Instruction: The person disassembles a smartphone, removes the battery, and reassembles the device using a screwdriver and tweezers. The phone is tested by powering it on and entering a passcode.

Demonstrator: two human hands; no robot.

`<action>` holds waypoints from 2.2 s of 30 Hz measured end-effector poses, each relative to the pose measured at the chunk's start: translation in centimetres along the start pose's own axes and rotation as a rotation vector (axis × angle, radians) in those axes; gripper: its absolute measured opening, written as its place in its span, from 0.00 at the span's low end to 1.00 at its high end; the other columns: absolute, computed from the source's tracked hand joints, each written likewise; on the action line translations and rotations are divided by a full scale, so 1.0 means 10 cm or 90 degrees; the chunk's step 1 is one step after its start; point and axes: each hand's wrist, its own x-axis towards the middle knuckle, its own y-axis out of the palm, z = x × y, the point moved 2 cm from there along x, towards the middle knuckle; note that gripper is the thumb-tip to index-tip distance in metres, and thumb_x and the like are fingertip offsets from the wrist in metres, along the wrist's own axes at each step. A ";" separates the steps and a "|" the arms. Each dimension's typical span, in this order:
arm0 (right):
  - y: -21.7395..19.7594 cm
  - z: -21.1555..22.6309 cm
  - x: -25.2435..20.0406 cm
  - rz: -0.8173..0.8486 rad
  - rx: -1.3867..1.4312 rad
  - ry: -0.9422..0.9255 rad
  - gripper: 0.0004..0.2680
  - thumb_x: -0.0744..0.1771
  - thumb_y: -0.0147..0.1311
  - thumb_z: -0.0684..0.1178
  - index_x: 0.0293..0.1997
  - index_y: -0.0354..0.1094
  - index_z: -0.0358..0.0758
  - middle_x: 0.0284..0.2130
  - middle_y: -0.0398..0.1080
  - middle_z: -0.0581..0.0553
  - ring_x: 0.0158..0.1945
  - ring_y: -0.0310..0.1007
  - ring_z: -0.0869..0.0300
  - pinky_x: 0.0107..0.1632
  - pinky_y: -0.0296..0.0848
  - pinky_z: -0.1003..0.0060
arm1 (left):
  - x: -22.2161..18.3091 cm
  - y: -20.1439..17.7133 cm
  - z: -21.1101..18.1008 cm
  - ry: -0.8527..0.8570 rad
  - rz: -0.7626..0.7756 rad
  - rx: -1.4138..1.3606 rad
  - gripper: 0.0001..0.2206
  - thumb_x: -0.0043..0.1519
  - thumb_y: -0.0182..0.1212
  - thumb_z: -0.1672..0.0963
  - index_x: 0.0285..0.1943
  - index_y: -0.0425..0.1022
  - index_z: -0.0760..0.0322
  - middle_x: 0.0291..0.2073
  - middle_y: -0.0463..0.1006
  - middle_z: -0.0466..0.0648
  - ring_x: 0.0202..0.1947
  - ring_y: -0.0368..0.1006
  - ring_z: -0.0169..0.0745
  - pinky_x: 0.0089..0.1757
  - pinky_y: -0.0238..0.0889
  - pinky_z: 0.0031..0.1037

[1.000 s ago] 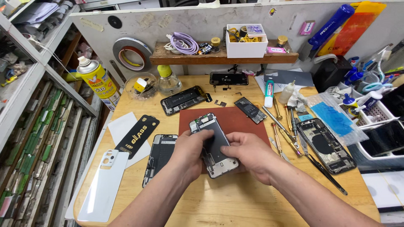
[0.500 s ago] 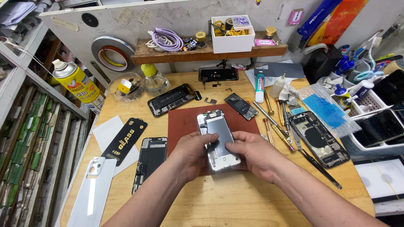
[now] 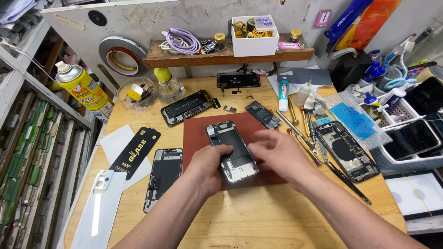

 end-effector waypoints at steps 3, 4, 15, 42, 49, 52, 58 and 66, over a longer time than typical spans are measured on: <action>-0.72 -0.03 0.06 -0.232 -0.355 -0.117 0.25 0.61 0.66 0.56 0.64 0.67 0.41 0.52 0.76 0.40 0.51 0.78 0.54 0.54 0.75 0.58 | -0.03 -0.02 -0.04 -0.016 -0.003 -0.032 0.08 0.62 0.58 0.61 0.49 0.71 0.69 0.41 0.79 0.54 0.39 0.80 0.50 0.43 0.78 0.50; -0.96 -0.07 0.05 -0.267 -0.448 -0.130 0.28 0.59 0.68 0.56 0.66 0.66 0.41 0.52 0.75 0.35 0.54 0.76 0.48 0.56 0.74 0.54 | -0.04 -0.04 -0.05 -0.020 -0.008 -0.030 0.08 0.62 0.58 0.61 0.49 0.71 0.70 0.41 0.79 0.54 0.39 0.80 0.50 0.43 0.78 0.50; -1.50 -0.39 0.01 -0.197 -0.648 0.173 0.41 0.56 0.74 0.59 0.77 0.51 0.53 0.56 0.73 0.36 0.60 0.74 0.45 0.61 0.75 0.51 | 0.02 -0.07 0.00 0.028 0.020 0.010 0.08 0.62 0.56 0.61 0.50 0.72 0.68 0.40 0.79 0.53 0.37 0.80 0.48 0.43 0.78 0.46; -0.48 0.55 -0.14 -0.077 -0.483 -0.020 0.37 0.56 0.68 0.56 0.73 0.54 0.51 0.40 0.79 0.36 0.43 0.82 0.50 0.50 0.78 0.56 | 0.03 -0.49 -0.41 0.221 -0.214 0.280 0.14 0.57 0.61 0.63 0.53 0.75 0.71 0.35 0.82 0.56 0.30 0.78 0.42 0.33 0.72 0.34; 0.46 0.71 -0.25 -0.023 -0.633 -0.094 0.31 0.58 0.64 0.54 0.69 0.57 0.51 0.54 0.67 0.35 0.62 0.66 0.44 0.61 0.69 0.50 | 0.01 -0.54 -0.32 0.277 -0.263 0.409 0.18 0.55 0.64 0.63 0.56 0.75 0.70 0.38 0.83 0.53 0.34 0.79 0.39 0.35 0.72 0.32; 0.49 0.66 -0.22 -0.017 -0.648 -0.091 0.30 0.59 0.64 0.55 0.69 0.57 0.52 0.56 0.66 0.36 0.63 0.65 0.45 0.63 0.68 0.52 | 0.03 -0.51 -0.29 0.250 -0.248 0.384 0.19 0.54 0.63 0.63 0.56 0.75 0.69 0.41 0.83 0.52 0.36 0.80 0.40 0.37 0.74 0.33; 0.46 0.62 -0.19 0.005 -0.668 -0.066 0.31 0.60 0.64 0.58 0.71 0.55 0.53 0.57 0.65 0.39 0.65 0.63 0.48 0.63 0.68 0.53 | -0.10 -0.46 -0.38 0.229 -0.297 0.574 0.20 0.55 0.65 0.58 0.57 0.73 0.69 0.47 0.82 0.59 0.45 0.81 0.49 0.45 0.74 0.37; 0.45 0.64 -0.18 0.020 -0.671 -0.051 0.35 0.59 0.67 0.61 0.73 0.50 0.52 0.58 0.63 0.40 0.65 0.63 0.49 0.64 0.67 0.55 | -0.05 -0.55 -0.63 0.321 -0.356 0.906 0.15 0.58 0.62 0.55 0.52 0.78 0.69 0.49 0.80 0.63 0.52 0.77 0.61 0.51 0.70 0.46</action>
